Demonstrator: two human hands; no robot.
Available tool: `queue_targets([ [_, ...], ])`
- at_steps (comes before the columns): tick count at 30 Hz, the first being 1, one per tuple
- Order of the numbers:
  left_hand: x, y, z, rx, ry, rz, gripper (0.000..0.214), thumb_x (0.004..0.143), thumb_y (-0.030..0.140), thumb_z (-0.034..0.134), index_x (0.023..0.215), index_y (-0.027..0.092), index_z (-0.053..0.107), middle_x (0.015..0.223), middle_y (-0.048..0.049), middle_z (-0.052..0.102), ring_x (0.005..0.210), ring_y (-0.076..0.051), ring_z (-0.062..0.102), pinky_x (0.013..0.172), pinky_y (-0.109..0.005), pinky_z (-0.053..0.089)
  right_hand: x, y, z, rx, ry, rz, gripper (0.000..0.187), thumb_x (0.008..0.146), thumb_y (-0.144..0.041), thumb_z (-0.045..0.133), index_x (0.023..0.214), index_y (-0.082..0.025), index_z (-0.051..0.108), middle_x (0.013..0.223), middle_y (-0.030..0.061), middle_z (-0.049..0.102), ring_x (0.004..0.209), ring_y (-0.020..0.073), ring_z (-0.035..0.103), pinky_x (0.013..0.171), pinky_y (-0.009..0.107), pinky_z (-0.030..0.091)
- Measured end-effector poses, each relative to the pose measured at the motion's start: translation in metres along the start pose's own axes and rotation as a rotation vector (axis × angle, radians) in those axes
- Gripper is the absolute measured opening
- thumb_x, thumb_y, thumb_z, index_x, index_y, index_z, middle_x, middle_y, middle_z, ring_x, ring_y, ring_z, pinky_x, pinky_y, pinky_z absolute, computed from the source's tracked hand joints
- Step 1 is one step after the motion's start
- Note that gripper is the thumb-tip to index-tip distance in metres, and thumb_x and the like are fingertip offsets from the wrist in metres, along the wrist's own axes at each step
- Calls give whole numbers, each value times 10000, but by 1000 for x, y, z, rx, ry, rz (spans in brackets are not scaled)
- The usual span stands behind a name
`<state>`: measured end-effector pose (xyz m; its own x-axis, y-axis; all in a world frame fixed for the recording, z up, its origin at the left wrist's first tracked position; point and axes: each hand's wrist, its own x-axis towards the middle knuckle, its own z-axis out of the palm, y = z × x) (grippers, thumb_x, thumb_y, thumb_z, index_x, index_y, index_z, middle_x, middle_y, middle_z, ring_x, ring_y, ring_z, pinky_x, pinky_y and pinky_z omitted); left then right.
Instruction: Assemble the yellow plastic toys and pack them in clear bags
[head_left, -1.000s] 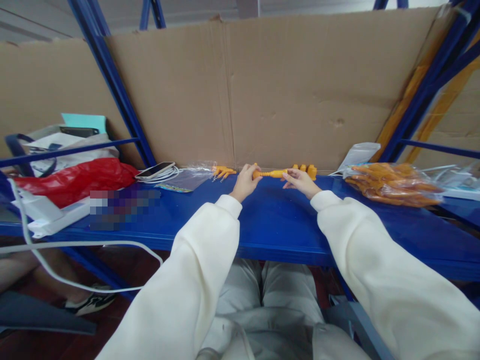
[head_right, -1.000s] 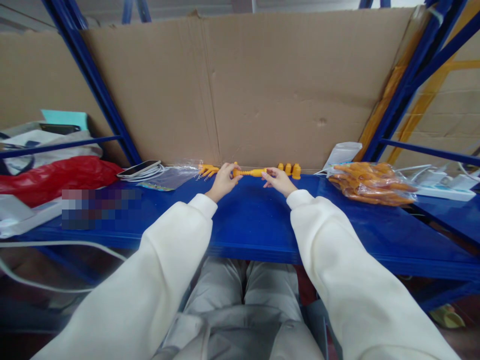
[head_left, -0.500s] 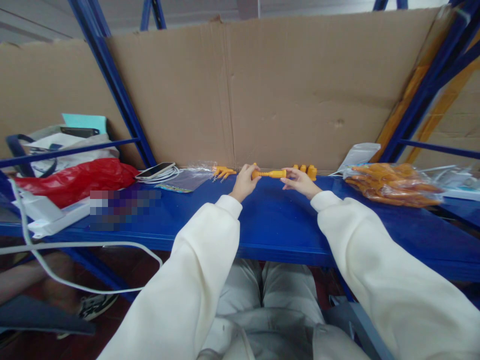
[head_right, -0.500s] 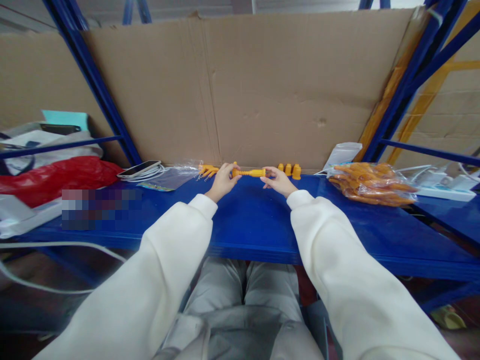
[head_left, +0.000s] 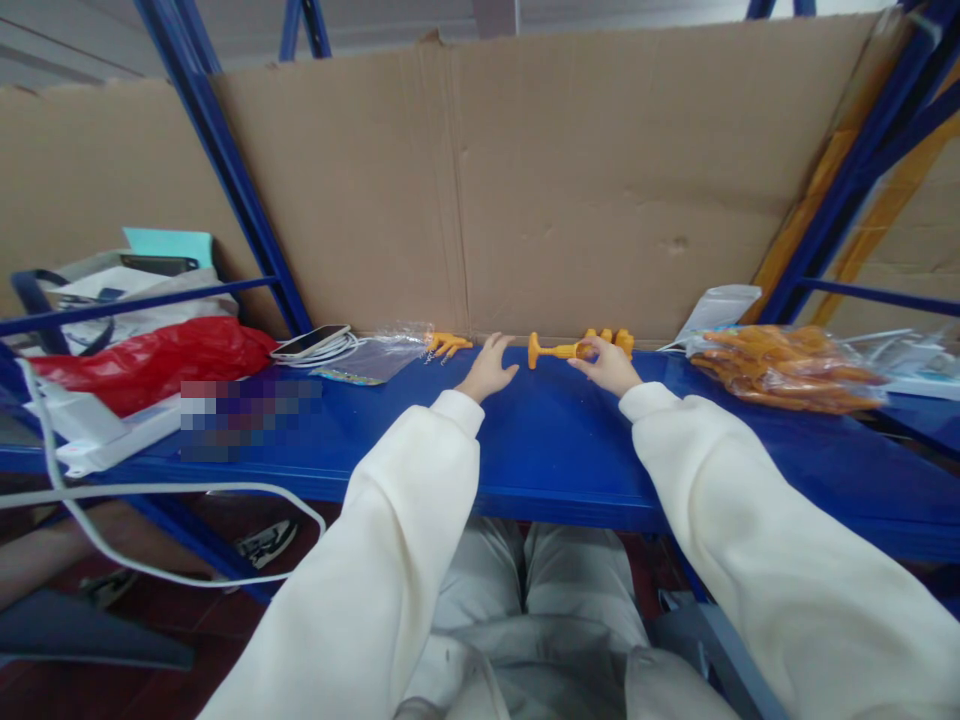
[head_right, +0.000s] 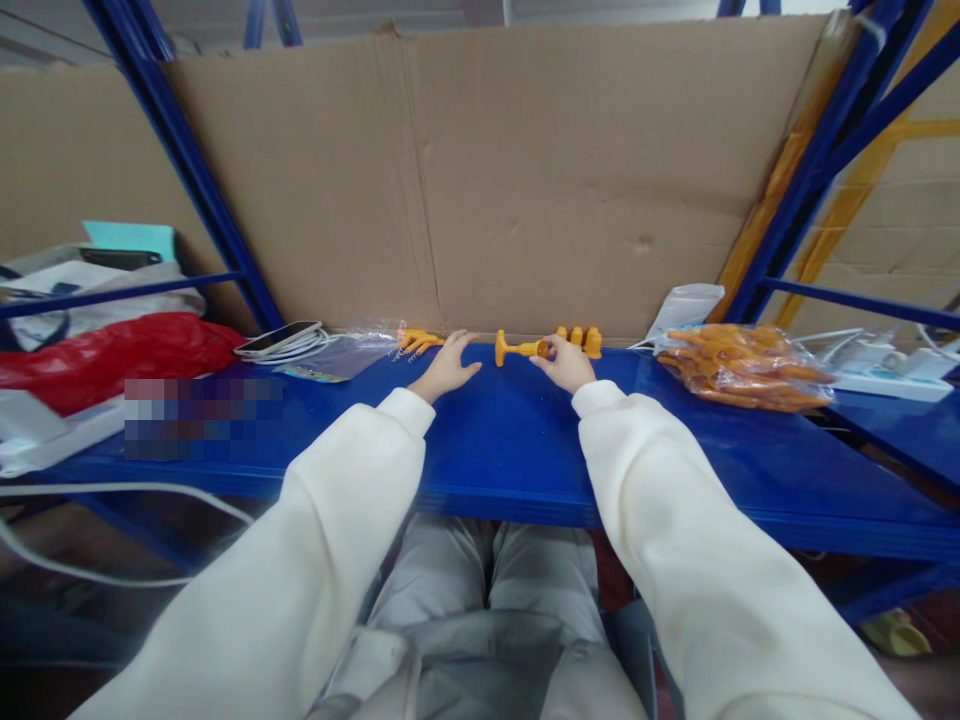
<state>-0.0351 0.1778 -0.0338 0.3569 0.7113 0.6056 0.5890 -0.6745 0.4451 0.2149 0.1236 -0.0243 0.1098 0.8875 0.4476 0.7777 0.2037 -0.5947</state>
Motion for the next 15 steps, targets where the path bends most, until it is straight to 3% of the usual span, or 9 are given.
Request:
queue_targets([
  [3, -4, 1, -6, 182, -10, -295, 445, 801, 187, 695, 1241, 201, 633, 1449, -185, 548, 1440, -367, 462, 1210, -600, 332, -4, -3, -9, -251, -9, 69, 504, 901, -592, 624, 1098, -146, 753, 1013, 192, 754, 1034, 398, 722, 917, 514, 570],
  [6, -10, 2, -15, 348, -47, -556, 513, 816, 252, 682, 1318, 202, 593, 1554, -227, 468, 1527, -422, 316, 1206, -704, 232, -5, -1, -11, -368, -57, 82, 630, 918, -697, 519, 1055, -140, 779, 996, 230, 754, 1070, 439, 707, 911, 511, 564],
  [10, -14, 1, -23, 407, -66, -682, 579, 889, 338, 576, 1444, 185, 507, 1643, -227, 364, 1578, -398, 203, 1220, -728, 134, -4, 5, -7, -434, -91, 58, 678, 916, -710, 509, 1143, -124, 764, 1006, 242, 753, 1085, 434, 705, 918, 490, 568],
  [15, -15, -4, -27, 395, -83, -740, 546, 929, 332, 498, 1458, 199, 532, 1642, -186, 390, 1576, -375, 226, 1232, -707, 159, -9, -2, -4, -456, -166, 124, 668, 921, -677, 533, 1184, -102, 746, 1095, 274, 729, 1149, 451, 682, 978, 497, 542],
])
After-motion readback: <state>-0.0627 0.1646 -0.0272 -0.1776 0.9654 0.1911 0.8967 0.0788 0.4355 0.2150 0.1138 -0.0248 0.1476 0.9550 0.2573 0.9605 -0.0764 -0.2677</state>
